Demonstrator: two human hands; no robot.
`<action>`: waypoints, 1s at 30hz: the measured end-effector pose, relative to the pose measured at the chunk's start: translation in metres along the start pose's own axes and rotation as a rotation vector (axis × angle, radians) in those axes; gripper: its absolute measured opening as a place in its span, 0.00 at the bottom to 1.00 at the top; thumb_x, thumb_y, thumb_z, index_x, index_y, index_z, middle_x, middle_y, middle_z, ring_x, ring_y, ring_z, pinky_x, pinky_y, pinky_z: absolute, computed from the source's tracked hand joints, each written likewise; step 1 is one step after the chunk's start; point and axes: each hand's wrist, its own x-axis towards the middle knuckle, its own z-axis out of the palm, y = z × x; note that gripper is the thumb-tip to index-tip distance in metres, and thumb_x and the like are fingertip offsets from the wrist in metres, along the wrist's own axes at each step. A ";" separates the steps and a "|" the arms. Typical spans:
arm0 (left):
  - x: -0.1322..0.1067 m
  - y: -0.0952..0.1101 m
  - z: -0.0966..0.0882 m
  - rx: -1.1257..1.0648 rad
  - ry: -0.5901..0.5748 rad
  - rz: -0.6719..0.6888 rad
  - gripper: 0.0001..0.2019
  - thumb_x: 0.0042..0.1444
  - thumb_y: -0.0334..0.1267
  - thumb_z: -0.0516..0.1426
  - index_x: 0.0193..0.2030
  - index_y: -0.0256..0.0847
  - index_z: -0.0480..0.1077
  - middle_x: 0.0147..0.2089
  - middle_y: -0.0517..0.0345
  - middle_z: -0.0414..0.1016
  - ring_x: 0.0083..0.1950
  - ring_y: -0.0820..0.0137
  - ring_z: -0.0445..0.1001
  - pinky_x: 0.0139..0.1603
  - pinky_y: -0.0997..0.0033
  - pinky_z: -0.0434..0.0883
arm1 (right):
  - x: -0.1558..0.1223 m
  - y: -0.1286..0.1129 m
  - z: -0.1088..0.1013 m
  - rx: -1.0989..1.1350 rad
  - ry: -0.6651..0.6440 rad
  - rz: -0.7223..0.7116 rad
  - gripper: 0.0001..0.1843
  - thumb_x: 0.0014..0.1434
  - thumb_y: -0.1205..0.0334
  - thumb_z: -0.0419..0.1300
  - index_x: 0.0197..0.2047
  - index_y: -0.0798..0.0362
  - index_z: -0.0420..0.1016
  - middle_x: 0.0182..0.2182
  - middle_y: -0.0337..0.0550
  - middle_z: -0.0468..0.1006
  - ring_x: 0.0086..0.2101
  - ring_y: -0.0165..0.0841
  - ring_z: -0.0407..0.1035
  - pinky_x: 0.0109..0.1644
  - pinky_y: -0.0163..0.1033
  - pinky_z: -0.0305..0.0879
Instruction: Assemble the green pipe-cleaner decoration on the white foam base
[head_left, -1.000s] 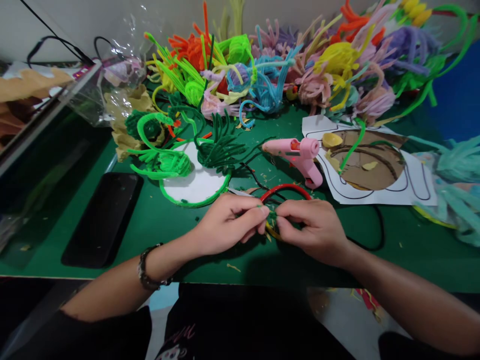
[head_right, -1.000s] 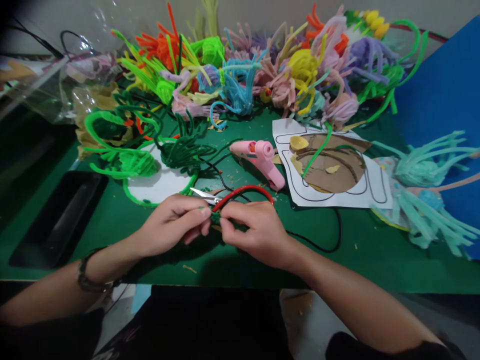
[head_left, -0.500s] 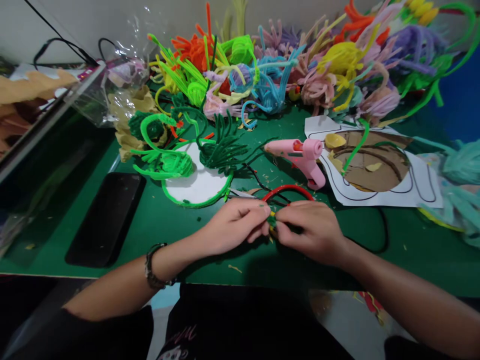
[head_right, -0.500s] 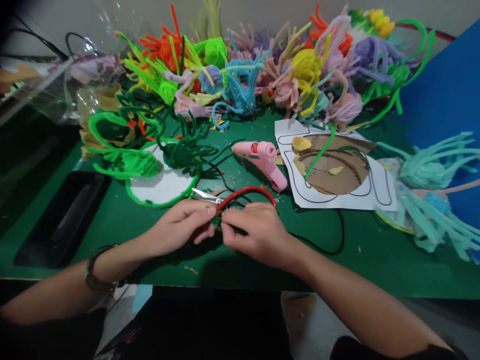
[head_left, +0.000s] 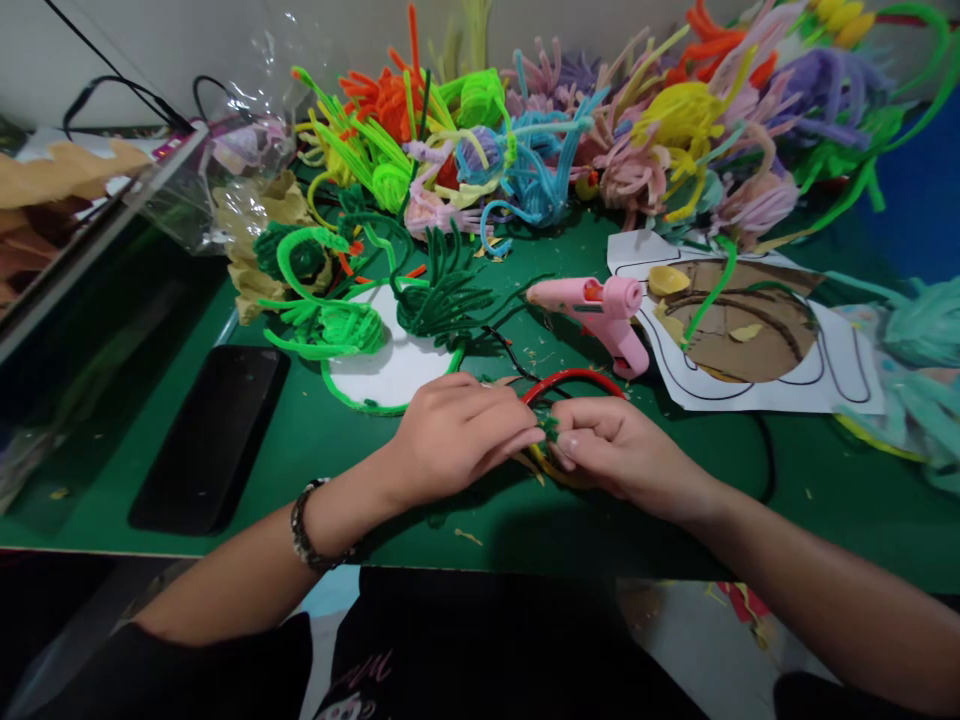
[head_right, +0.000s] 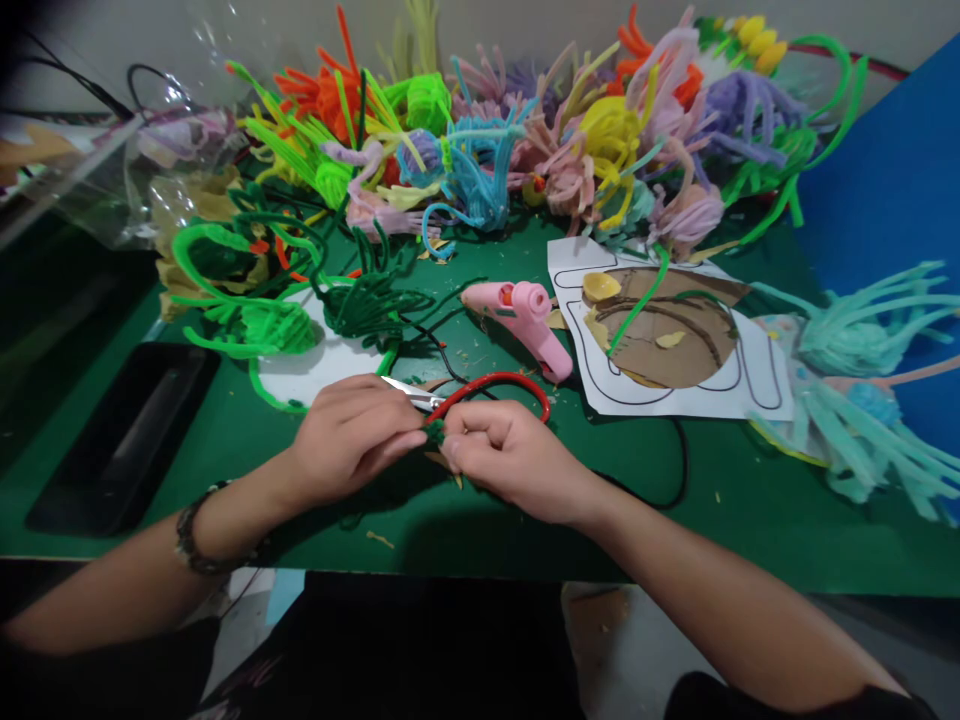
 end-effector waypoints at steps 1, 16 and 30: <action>0.001 0.002 -0.001 -0.068 -0.024 -0.049 0.11 0.57 0.37 0.47 0.26 0.39 0.63 0.21 0.63 0.69 0.24 0.77 0.66 0.28 0.77 0.62 | 0.000 -0.001 0.000 -0.043 0.006 -0.038 0.10 0.51 0.64 0.49 0.20 0.54 0.57 0.12 0.27 0.51 0.13 0.18 0.43 0.14 0.27 0.39; 0.008 0.016 0.007 -1.707 -0.281 -1.007 0.14 0.56 0.38 0.45 0.21 0.38 0.56 0.11 0.74 0.44 0.12 0.84 0.41 0.19 0.81 0.51 | -0.002 0.000 -0.009 -1.273 0.350 -0.856 0.10 0.51 0.70 0.53 0.19 0.54 0.64 0.12 0.31 0.56 0.17 0.23 0.48 0.22 0.33 0.47; 0.000 -0.002 -0.002 0.120 -0.065 -0.027 0.08 0.57 0.36 0.47 0.35 0.41 0.66 0.27 0.60 0.70 0.26 0.76 0.66 0.27 0.74 0.57 | 0.003 0.001 0.002 0.035 0.074 0.014 0.09 0.49 0.64 0.48 0.19 0.53 0.55 0.10 0.25 0.49 0.11 0.18 0.41 0.13 0.26 0.38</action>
